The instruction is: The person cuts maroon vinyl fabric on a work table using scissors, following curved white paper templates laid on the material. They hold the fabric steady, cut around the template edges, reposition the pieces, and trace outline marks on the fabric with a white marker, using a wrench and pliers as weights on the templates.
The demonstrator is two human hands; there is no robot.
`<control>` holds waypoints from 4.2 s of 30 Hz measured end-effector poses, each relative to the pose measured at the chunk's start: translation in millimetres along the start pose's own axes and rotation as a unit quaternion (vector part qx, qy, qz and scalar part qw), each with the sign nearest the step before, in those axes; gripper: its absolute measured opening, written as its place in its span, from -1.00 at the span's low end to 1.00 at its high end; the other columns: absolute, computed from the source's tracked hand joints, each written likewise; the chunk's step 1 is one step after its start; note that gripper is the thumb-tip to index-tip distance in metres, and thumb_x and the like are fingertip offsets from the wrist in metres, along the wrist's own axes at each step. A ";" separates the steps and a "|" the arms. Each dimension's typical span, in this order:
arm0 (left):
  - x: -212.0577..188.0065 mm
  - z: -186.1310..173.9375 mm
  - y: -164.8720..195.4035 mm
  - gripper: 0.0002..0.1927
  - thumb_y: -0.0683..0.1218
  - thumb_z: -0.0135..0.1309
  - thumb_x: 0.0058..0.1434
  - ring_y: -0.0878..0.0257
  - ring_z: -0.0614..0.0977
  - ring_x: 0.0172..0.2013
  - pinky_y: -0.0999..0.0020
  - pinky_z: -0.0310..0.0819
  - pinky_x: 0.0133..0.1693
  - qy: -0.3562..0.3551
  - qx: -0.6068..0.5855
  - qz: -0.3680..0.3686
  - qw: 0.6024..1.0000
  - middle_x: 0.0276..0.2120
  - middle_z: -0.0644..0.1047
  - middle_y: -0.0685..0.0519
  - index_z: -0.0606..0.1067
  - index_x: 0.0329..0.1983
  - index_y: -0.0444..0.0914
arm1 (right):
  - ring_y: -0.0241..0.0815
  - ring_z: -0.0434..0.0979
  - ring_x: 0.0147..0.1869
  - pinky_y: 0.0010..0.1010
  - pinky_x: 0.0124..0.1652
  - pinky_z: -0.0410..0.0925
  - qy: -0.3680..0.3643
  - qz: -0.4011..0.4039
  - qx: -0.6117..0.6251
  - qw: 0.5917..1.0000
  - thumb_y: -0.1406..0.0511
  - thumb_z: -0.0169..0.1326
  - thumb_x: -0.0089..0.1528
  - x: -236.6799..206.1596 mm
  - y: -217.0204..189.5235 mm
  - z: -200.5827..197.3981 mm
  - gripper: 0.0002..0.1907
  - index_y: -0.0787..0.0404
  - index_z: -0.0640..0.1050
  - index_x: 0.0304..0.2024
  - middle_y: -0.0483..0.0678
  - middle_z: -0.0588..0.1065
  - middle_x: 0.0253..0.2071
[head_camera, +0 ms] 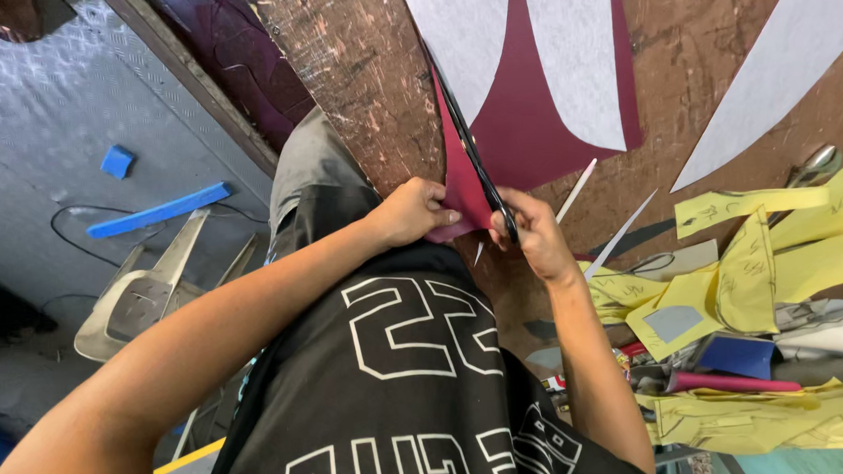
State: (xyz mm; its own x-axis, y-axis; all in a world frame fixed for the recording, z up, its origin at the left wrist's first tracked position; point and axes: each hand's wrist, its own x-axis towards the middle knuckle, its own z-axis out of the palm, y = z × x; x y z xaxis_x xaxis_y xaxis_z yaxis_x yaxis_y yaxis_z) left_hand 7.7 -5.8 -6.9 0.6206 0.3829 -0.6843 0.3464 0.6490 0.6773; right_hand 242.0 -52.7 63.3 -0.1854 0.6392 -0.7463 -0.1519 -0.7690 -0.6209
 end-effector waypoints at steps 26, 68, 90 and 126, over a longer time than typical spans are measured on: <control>8.6 -7.0 -16.2 -0.76 -0.12 0.24 0.23 0.32 0.62 -0.38 0.34 0.52 -0.29 -0.051 0.052 -0.007 0.997 -0.40 0.64 -0.01 0.58 -0.13 -0.37 | -0.41 0.44 -0.33 -0.57 -0.32 0.30 0.008 -0.017 -0.018 1.000 0.29 0.14 0.28 4.4 -1.9 4.4 -0.54 0.35 0.51 0.21 -0.21 0.48 -0.37; 44.7 -166.9 148.7 -0.56 -0.12 0.15 0.29 0.13 0.68 -0.08 0.16 0.62 -0.05 0.284 -0.340 0.148 0.884 -0.04 0.60 -0.08 0.38 0.22 -0.22 | -0.36 0.33 -0.45 -0.56 -0.38 0.21 -0.048 -0.002 0.021 0.999 0.18 0.11 0.32 17.7 -36.8 26.4 -0.54 0.34 0.53 0.16 -0.15 0.44 -0.49; 22.3 -162.7 151.8 -0.62 -0.21 0.10 0.32 0.30 0.71 -0.28 0.45 0.62 -0.32 0.325 -0.266 0.097 0.902 -0.16 0.65 -0.08 0.38 0.17 -0.40 | -0.42 0.33 -0.38 -0.58 -0.35 0.20 -0.010 0.001 -0.015 1.000 0.31 0.09 0.31 45.4 -53.7 35.1 -0.58 0.33 0.53 0.21 -0.22 0.40 -0.42; 24.8 -172.8 153.5 -0.75 -0.14 0.01 0.36 0.26 0.73 -0.37 0.45 0.62 -0.40 0.290 -0.243 0.057 0.924 -0.31 0.62 0.04 0.46 0.05 -0.35 | -0.44 0.35 -0.42 -0.59 -0.43 0.20 0.004 0.005 -0.040 0.999 0.26 0.17 0.29 69.4 -82.2 49.1 -0.57 0.31 0.55 0.18 -0.23 0.43 -0.46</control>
State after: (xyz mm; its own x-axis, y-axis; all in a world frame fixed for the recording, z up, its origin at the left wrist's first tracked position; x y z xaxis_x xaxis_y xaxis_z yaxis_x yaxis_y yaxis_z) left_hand -45.3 217.0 33.5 0.1026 0.6638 -0.7409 -0.1425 0.7469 0.6495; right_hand 194.0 54.7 74.4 -0.1781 0.6323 -0.7540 -0.0718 -0.7725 -0.6309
